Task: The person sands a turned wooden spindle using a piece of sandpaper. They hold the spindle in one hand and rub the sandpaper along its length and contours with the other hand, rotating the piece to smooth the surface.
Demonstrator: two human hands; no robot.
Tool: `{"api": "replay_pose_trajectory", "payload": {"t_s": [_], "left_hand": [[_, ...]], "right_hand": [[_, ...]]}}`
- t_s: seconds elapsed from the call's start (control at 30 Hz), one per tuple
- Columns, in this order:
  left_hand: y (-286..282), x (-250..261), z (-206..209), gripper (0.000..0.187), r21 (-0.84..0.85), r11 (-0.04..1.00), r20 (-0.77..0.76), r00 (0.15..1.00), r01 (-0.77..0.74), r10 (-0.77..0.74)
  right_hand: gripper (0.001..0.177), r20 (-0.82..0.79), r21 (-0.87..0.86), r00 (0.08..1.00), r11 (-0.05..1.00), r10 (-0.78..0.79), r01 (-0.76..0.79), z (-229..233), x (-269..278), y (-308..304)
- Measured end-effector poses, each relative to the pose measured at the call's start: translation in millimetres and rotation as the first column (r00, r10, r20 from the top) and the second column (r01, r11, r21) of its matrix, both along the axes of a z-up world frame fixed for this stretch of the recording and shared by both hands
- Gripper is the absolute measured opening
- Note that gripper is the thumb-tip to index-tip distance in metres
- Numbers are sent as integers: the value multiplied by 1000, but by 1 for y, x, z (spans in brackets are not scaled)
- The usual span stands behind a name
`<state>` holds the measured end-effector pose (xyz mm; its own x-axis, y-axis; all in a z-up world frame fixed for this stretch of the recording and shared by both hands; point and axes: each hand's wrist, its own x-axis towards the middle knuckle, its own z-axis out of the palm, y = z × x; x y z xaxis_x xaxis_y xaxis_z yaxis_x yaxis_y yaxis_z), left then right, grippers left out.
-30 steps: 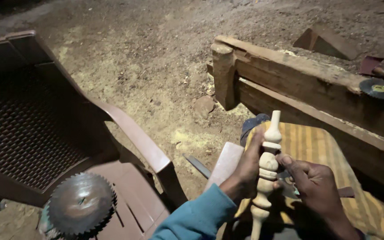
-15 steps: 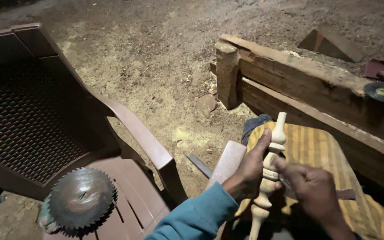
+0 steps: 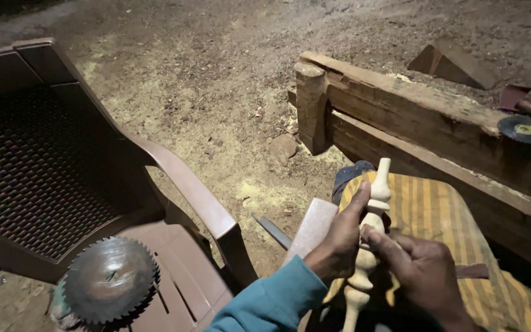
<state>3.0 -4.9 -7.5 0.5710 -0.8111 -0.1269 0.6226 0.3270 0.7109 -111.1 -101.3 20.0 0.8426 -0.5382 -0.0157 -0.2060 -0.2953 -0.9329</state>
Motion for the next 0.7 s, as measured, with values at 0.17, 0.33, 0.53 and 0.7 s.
{"api": "replay_pose_trajectory", "payload": {"t_s": [0.17,0.33,0.53,0.7], "left_hand": [[3,-3,3,53,-47,997,-21,998,55,-56],[3,-3,0,55,-23,1000,-68,997,17,-19],[0,1,-2,56,23,1000,-19,1000,-20,21],[4,2,8,56,-3,1000,-28,1000,11,-11]], "right_hand": [[31,-58,29,997,998,-50,51,3,-1,-8],[34,-26,14,1000,1000,-11,11,1,2,-11],[36,-169,-157,983,986,-72,45,16,-3,10],[35,-61,-66,988,989,-140,136,4,3,-33]]}}
